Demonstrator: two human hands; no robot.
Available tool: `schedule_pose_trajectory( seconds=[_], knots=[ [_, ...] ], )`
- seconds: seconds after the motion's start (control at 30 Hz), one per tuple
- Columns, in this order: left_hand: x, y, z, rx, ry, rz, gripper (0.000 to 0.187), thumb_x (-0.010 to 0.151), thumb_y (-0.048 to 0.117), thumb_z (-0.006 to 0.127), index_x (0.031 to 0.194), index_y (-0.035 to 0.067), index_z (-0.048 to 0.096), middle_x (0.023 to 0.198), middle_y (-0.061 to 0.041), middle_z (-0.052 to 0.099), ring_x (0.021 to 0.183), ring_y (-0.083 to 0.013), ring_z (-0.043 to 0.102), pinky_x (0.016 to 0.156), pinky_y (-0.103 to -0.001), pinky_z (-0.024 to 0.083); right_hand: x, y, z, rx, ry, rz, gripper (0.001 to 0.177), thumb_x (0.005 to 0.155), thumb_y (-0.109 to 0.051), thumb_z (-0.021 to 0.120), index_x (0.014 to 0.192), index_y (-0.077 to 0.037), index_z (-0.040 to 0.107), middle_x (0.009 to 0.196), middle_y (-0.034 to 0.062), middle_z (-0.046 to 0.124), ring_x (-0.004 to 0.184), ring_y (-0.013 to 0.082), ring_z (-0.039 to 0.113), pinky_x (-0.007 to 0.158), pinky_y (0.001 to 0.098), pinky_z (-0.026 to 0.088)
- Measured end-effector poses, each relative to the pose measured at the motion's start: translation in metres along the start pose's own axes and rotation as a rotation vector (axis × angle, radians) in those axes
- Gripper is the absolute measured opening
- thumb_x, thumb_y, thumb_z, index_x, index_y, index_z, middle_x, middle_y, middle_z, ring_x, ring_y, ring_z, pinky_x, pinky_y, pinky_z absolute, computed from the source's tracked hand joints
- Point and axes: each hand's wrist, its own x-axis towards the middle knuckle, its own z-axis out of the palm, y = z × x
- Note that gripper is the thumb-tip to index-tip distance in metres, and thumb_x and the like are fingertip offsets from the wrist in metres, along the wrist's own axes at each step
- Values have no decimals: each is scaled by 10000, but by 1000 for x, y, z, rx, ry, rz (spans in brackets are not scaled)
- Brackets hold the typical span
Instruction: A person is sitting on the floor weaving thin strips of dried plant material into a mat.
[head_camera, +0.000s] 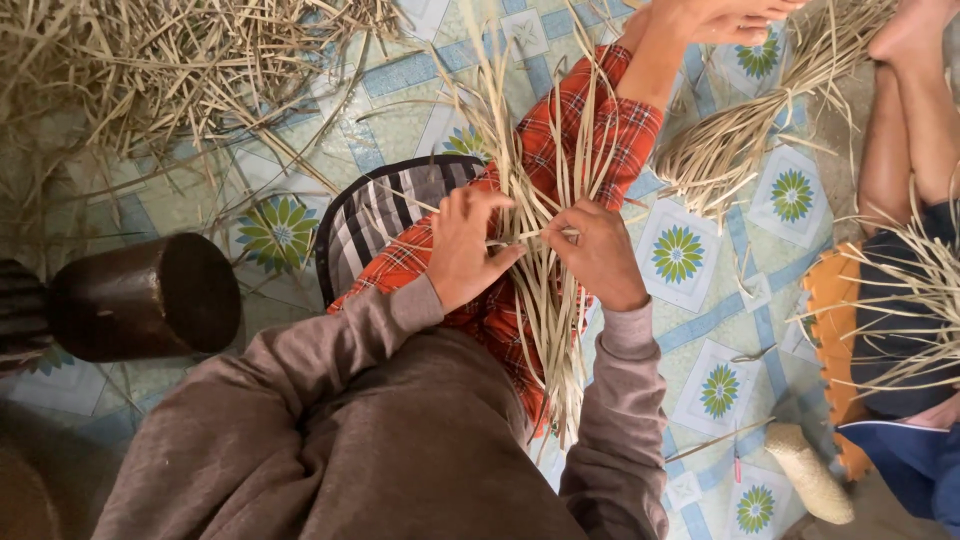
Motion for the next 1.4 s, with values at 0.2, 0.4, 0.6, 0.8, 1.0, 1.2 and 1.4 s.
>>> schedule_pose_trajectory(
  seconds=[0.2, 0.4, 0.6, 0.8, 1.0, 1.2, 1.4],
  knots=[
    [7, 8, -6, -105, -76, -144, 796, 843, 612, 740, 1367, 124, 392, 1265, -132, 391, 1209, -380, 433, 952, -493, 312, 2, 0, 0, -22, 28, -15, 45, 838, -26, 761, 848, -69, 753, 786, 115, 647, 818, 354, 683, 728, 403, 528],
    [18, -47, 39, -129, -142, -292, 672, 724, 690, 786, 1112, 159, 649, 1158, -66, 501, 1188, -332, 443, 935, -530, 308, 5, -7, -3, 11, 10, 66, 49, 857, -24, 742, 836, -66, 757, 766, 113, 639, 812, 337, 687, 726, 416, 558],
    [22, -23, 27, -152, 16, -208, 598, 704, 457, 880, 1129, 178, 565, 1095, -48, 444, 1071, -313, 454, 873, -481, 343, 7, -10, -3, 13, 21, 82, 54, 858, -25, 730, 848, -70, 756, 776, 133, 645, 830, 368, 689, 688, 430, 572],
    [21, -1, 8, 51, 45, -40, 471, 865, 303, 812, 1235, 231, 530, 1150, -39, 361, 1084, -273, 371, 917, -458, 304, 8, -2, -1, 28, -7, 140, 37, 883, -69, 729, 854, -74, 752, 796, 98, 638, 839, 294, 676, 734, 398, 560],
    [23, -27, 18, -160, 45, -211, 667, 880, 607, 684, 1251, 118, 422, 1113, -58, 370, 1081, -281, 403, 922, -441, 311, 9, -4, 0, -47, 0, 114, 33, 877, -65, 739, 850, -71, 756, 791, 103, 650, 844, 305, 691, 723, 403, 572],
    [20, -35, 24, -224, 80, -318, 690, 824, 704, 712, 1220, 166, 540, 1132, -69, 392, 1114, -326, 442, 959, -484, 317, 7, 1, 4, -43, 43, 47, 31, 848, -40, 759, 833, -67, 756, 765, 112, 650, 810, 307, 692, 699, 394, 569],
    [16, -20, 13, 191, 130, 87, 196, 977, 437, 636, 1050, 256, 611, 1002, 17, 378, 951, -211, 376, 841, -409, 296, 8, 15, 14, -37, 54, 8, 26, 835, -80, 777, 846, -89, 756, 781, 108, 649, 830, 314, 688, 724, 418, 559]
  ],
)
